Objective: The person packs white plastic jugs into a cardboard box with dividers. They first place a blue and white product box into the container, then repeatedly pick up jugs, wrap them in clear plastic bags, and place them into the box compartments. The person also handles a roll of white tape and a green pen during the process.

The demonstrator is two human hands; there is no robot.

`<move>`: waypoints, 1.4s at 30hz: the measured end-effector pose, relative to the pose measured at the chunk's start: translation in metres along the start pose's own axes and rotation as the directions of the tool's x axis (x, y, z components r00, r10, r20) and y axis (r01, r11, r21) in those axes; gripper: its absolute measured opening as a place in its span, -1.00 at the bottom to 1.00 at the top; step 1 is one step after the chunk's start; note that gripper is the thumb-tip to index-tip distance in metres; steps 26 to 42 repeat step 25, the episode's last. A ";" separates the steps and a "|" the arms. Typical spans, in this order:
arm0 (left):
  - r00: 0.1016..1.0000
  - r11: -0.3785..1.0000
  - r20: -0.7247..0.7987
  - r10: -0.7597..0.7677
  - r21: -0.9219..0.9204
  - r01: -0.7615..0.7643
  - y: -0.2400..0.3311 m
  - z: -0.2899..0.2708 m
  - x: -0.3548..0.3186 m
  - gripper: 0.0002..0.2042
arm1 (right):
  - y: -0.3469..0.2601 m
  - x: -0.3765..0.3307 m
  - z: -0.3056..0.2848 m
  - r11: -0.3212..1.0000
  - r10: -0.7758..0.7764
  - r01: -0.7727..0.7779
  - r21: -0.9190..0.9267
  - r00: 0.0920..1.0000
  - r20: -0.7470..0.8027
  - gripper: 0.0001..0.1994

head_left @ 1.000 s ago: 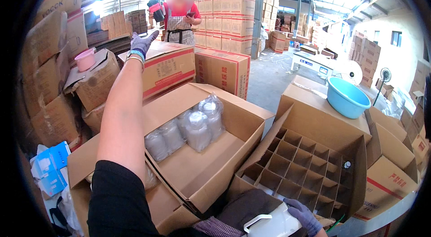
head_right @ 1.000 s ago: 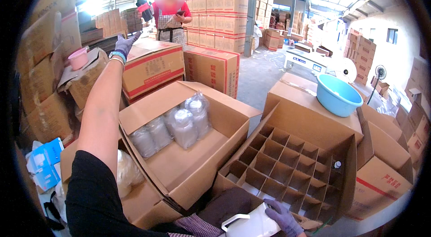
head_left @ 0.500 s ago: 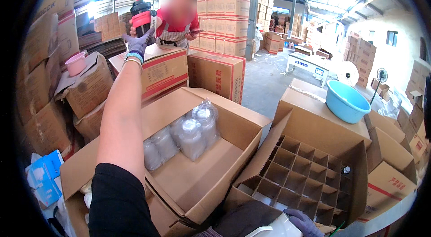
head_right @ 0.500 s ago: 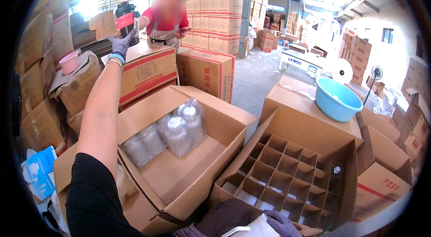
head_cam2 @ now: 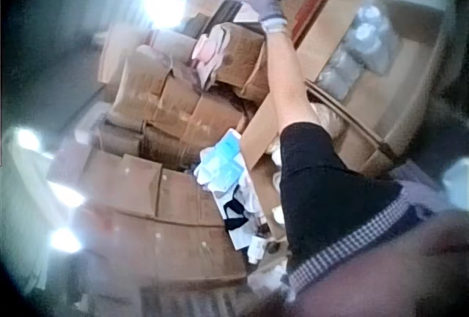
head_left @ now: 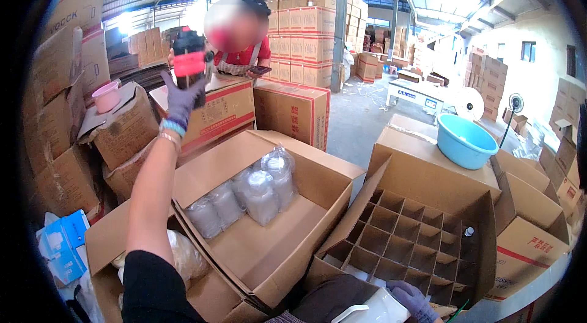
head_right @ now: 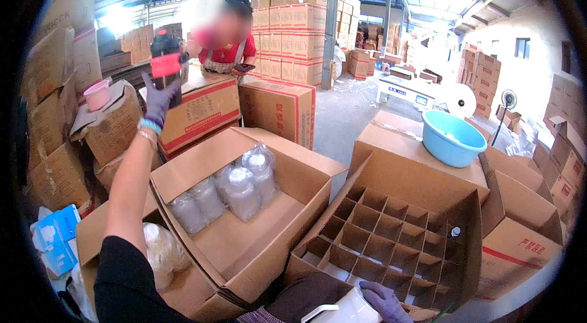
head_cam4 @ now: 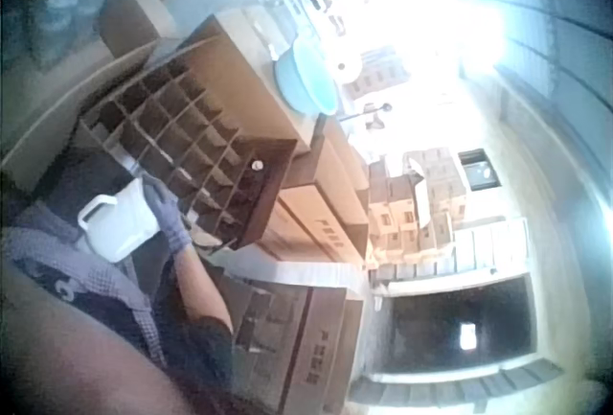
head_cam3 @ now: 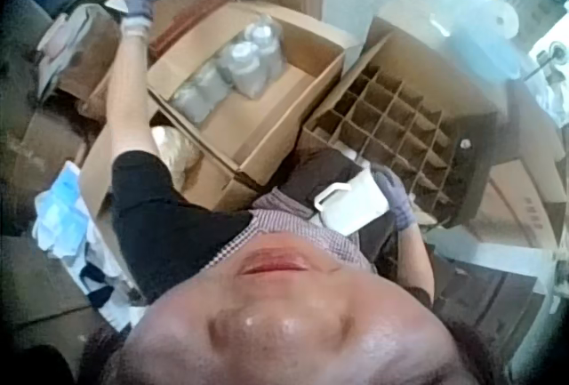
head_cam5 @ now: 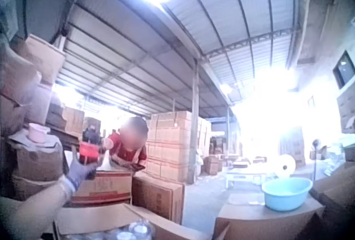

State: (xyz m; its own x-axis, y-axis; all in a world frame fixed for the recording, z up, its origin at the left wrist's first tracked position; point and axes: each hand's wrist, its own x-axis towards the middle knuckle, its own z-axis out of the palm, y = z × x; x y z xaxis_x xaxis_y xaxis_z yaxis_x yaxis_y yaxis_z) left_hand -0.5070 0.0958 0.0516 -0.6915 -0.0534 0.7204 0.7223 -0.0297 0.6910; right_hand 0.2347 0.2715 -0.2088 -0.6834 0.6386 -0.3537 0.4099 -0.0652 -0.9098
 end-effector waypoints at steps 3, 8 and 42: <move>0.985 0.976 0.165 0.051 -0.215 -0.015 0.050 0.000 -0.092 -0.26 | 0.010 0.005 -0.018 0.944 -0.203 0.180 -0.278 0.977 -0.058 -0.49; 0.931 0.966 0.342 0.127 -0.256 -0.038 0.155 -0.028 -0.223 -0.36 | -0.075 -0.012 0.001 0.647 -0.691 0.602 -0.468 0.723 -0.026 -0.56; 0.297 0.914 0.882 0.365 -0.401 0.067 0.303 -0.089 -0.515 -0.19 | -0.168 -0.199 0.075 0.635 -0.756 0.728 -0.257 0.655 -0.011 -0.40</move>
